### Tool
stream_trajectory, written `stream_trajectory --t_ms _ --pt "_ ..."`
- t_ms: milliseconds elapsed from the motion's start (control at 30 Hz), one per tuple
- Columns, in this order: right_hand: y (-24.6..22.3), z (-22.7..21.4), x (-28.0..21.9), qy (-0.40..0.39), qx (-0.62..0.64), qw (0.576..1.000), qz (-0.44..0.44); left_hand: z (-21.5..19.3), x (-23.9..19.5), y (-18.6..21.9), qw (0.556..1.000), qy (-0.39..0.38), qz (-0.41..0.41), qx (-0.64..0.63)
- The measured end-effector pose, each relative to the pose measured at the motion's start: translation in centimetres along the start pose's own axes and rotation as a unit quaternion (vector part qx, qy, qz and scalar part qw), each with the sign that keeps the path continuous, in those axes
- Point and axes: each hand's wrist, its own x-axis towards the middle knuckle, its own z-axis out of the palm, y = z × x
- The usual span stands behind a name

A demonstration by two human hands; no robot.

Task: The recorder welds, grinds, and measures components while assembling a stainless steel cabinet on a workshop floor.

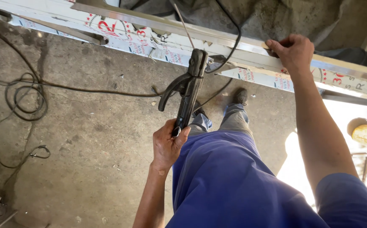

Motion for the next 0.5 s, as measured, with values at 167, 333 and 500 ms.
stream_trajectory --t_ms 167,333,500 --pt "0.2 0.1 -0.4 0.037 -0.037 0.998 -0.044 0.4 0.2 -0.4 1.0 0.013 -0.002 -0.005" --pt "0.3 0.3 -0.5 0.043 -0.027 0.998 -0.047 1.7 2.4 0.3 0.999 0.018 -0.03 -0.002" --pt "-5.3 -1.3 -2.2 -0.025 0.151 0.985 -0.079 5.1 6.8 2.6 1.0 0.006 -0.017 -0.013"
